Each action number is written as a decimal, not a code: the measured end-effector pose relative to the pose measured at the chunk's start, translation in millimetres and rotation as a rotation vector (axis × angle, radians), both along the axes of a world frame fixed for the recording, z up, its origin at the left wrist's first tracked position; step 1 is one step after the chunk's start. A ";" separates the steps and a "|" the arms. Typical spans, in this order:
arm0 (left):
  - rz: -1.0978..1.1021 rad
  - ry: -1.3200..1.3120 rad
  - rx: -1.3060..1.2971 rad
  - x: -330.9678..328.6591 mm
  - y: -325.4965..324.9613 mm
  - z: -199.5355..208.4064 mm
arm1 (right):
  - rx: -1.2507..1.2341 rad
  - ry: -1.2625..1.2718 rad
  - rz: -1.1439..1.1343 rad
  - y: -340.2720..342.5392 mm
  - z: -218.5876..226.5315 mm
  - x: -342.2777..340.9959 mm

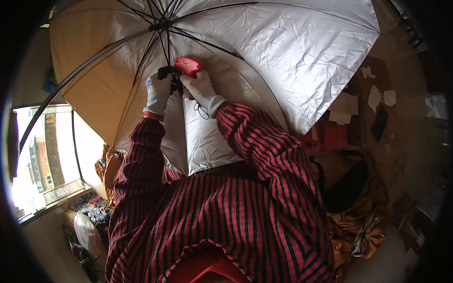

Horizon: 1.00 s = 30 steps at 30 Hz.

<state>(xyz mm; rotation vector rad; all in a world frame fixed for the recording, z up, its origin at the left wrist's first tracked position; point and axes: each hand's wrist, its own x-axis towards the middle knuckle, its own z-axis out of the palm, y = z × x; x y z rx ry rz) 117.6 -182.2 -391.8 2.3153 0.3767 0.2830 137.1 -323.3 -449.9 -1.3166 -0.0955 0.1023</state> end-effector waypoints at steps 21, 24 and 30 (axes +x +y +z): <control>0.043 0.046 -0.282 -10.8 0.2 10.6 | 0.735 0.577 0.674 -30.7 -8.0 10.4; 0.029 0.038 -0.258 -10.5 8.5 2.8 | 0.696 0.590 0.792 -36.9 -5.7 19.3; -0.036 0.018 -0.310 -9.7 13.7 -4.2 | 0.599 0.468 0.822 -33.8 5.3 20.0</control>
